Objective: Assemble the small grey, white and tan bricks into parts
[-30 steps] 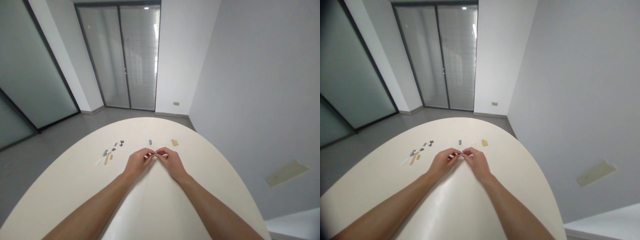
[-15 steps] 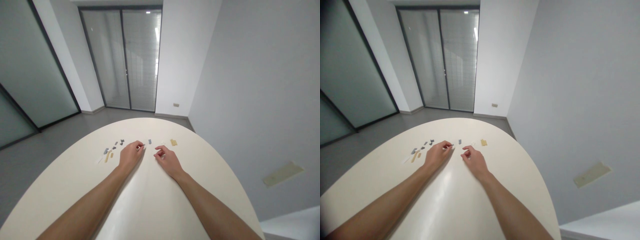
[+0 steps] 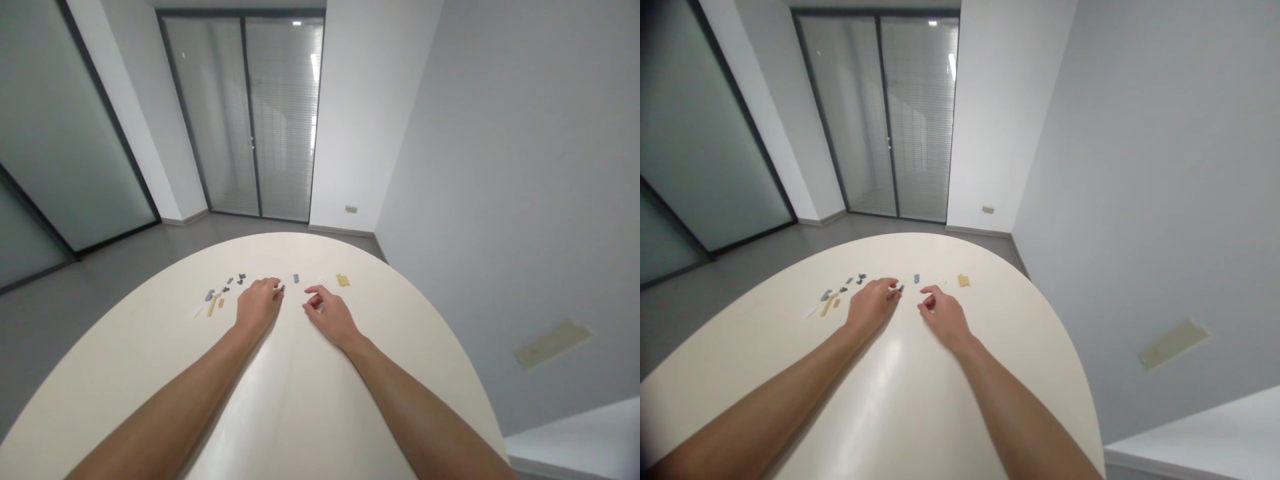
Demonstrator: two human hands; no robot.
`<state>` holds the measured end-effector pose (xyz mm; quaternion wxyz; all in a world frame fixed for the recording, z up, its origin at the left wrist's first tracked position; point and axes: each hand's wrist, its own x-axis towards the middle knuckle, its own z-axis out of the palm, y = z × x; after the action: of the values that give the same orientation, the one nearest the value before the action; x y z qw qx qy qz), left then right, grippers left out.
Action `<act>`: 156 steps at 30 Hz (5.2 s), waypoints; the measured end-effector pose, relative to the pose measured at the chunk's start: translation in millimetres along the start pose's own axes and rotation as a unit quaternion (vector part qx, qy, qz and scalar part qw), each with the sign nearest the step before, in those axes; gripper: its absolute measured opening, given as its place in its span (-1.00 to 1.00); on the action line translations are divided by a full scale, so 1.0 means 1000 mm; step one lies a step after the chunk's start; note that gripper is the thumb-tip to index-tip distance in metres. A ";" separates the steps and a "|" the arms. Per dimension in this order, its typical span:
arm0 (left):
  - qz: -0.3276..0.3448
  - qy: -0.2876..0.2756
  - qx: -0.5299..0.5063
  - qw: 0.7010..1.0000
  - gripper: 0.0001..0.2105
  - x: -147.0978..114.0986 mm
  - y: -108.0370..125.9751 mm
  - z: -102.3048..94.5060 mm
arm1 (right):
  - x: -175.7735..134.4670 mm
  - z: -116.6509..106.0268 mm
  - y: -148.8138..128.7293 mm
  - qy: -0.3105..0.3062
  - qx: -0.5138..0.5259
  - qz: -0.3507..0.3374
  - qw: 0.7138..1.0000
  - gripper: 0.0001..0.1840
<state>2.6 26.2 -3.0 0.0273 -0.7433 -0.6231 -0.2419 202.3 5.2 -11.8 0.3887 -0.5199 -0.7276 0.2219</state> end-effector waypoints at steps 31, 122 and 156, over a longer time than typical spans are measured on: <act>0.157 -0.082 0.011 0.984 -0.56 0.017 0.009 0.008 | 0.000 -0.002 -0.004 -0.004 -0.008 0.002 1.000 -0.64; 0.232 -0.042 -0.292 0.927 -0.33 -0.005 0.008 0.025 | 0.003 0.001 -0.001 -0.022 -0.097 -0.052 0.994 -0.79; 0.208 0.034 -0.347 0.914 -0.64 -0.002 0.018 0.028 | 0.005 0.000 -0.001 0.026 0.159 0.002 0.987 -0.75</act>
<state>28.8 29.5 -24.0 -0.1622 -0.8100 -0.3299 -0.4569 201.0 9.3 -8.8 0.4853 -0.4582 -0.6715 0.3219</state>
